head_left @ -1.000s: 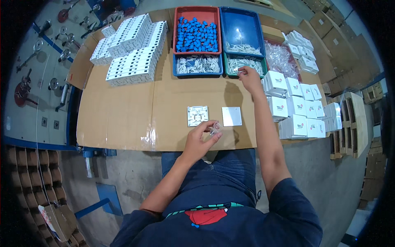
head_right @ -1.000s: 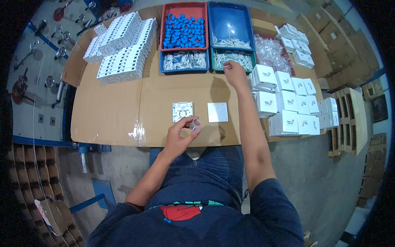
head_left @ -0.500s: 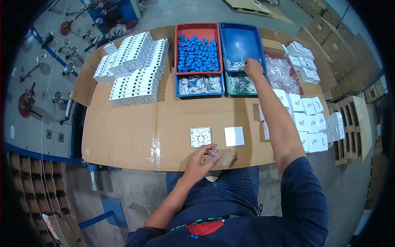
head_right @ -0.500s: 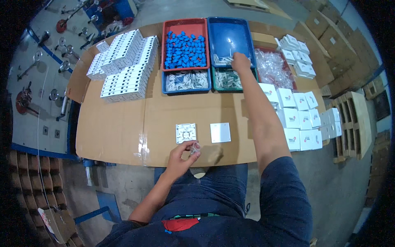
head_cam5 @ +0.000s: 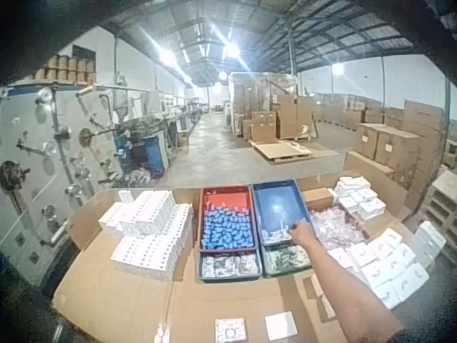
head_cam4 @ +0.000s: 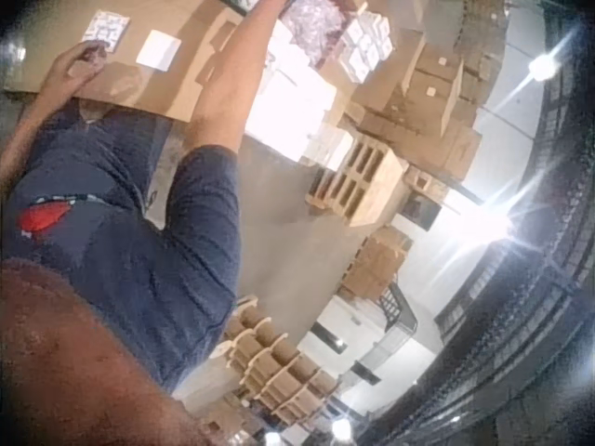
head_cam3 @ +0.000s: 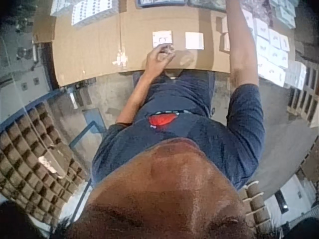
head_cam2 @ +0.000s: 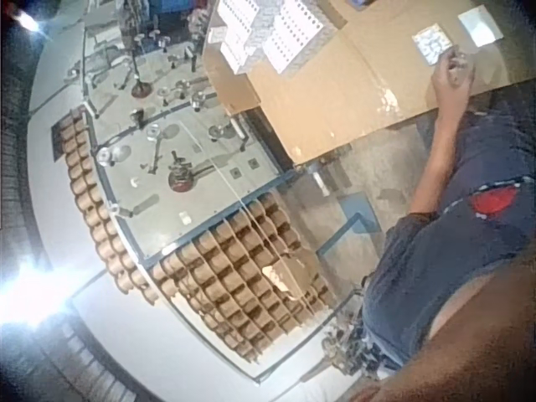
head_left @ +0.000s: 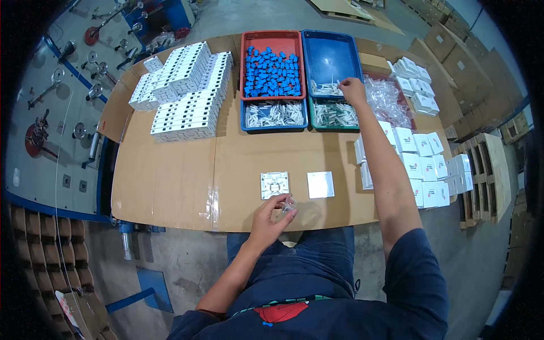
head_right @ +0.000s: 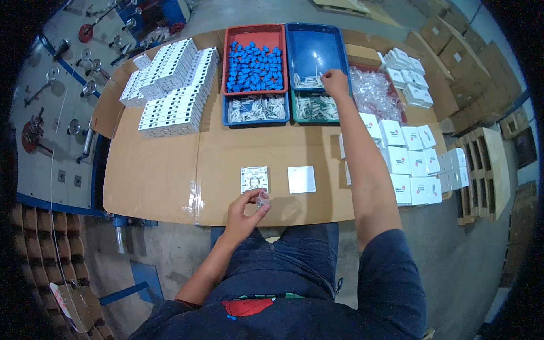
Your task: Packaging small blue components and other parts into small white cardboard boxes.
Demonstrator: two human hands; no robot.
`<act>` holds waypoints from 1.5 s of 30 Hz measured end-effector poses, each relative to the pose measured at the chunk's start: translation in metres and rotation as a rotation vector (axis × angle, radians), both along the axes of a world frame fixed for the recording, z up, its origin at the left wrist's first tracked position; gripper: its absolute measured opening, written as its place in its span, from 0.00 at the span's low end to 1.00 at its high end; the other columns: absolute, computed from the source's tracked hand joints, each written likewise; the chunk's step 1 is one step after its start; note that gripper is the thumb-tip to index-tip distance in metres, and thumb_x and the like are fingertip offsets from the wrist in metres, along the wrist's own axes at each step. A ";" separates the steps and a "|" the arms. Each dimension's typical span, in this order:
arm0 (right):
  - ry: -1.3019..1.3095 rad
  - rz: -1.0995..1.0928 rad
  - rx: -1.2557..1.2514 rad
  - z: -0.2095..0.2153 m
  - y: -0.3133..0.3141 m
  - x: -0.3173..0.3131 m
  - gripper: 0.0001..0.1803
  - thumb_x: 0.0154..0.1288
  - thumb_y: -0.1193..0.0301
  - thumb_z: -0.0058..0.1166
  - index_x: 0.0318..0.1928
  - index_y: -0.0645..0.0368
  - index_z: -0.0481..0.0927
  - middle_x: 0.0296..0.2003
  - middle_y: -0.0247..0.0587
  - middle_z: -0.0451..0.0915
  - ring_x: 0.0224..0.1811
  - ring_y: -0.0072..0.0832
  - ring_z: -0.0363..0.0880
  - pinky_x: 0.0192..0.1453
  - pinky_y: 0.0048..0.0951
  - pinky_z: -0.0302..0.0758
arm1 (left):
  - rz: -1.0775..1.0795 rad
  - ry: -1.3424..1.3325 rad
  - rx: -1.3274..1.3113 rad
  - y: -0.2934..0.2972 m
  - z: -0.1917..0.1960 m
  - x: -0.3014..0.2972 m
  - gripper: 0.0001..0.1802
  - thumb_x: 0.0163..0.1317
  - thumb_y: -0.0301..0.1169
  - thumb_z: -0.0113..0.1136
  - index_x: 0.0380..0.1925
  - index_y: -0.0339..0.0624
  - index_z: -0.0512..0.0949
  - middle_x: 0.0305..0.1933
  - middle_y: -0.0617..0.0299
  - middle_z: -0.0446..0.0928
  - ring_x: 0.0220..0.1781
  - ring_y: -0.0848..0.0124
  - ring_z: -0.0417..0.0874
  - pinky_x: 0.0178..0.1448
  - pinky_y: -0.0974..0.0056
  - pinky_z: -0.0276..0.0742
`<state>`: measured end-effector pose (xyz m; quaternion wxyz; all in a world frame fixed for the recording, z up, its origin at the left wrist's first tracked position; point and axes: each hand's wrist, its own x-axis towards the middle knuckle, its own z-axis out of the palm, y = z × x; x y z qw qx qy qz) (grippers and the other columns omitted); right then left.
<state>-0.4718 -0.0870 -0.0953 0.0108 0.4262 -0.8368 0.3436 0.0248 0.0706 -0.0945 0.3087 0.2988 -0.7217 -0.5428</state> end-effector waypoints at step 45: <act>-0.581 0.524 -0.051 0.084 0.227 0.300 0.07 0.74 0.71 0.61 0.43 0.62 0.87 0.35 0.28 0.80 0.30 0.14 0.67 0.35 0.20 0.66 | -0.103 0.614 0.872 -0.019 0.027 0.014 0.33 0.83 0.51 0.36 0.68 0.34 0.71 0.61 0.52 0.81 0.63 0.59 0.83 0.71 0.53 0.75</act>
